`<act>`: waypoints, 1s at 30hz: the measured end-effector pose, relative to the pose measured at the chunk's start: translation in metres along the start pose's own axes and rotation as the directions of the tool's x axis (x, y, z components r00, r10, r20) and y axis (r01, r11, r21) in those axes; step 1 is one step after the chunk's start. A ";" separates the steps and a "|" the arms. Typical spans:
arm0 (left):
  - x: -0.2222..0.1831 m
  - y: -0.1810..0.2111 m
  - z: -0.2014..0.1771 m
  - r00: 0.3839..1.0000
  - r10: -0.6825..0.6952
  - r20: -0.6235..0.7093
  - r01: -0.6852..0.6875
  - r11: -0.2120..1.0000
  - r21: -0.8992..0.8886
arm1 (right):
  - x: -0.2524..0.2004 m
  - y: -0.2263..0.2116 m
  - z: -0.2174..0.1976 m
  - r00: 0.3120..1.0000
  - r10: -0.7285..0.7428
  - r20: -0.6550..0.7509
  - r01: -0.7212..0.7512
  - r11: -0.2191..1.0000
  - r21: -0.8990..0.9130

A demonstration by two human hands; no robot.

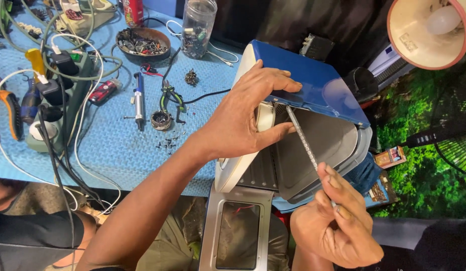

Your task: Removing internal screws and detaching the outer casing of a small electronic appliance for repair.

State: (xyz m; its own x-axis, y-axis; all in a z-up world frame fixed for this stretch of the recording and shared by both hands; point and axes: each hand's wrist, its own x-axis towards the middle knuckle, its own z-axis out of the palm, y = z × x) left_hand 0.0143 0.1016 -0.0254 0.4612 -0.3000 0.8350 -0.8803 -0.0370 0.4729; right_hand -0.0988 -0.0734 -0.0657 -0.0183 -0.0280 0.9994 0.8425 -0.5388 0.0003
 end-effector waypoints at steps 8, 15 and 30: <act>0.000 0.003 0.000 1.000 0.015 -0.026 -0.016 1.000 -0.023 | 0.008 0.002 0.016 0.977 -0.025 -0.210 -0.006 0.989 -0.146; 0.000 0.003 0.001 0.998 0.034 -0.058 -0.037 0.998 -0.046 | 0.008 -0.006 0.013 0.987 0.011 -0.163 -0.041 0.983 -0.180; 0.000 0.003 0.003 0.997 0.047 -0.068 -0.050 0.998 -0.040 | 0.010 -0.014 0.001 0.970 -0.069 0.232 0.109 0.981 -0.163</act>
State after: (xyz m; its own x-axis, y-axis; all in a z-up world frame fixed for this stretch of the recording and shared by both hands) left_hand 0.0111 0.0989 -0.0249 0.4255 -0.2357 0.8737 -0.8972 0.0158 0.4413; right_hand -0.1106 -0.0655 -0.0559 0.0485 0.2051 0.9775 0.7363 -0.6687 0.1038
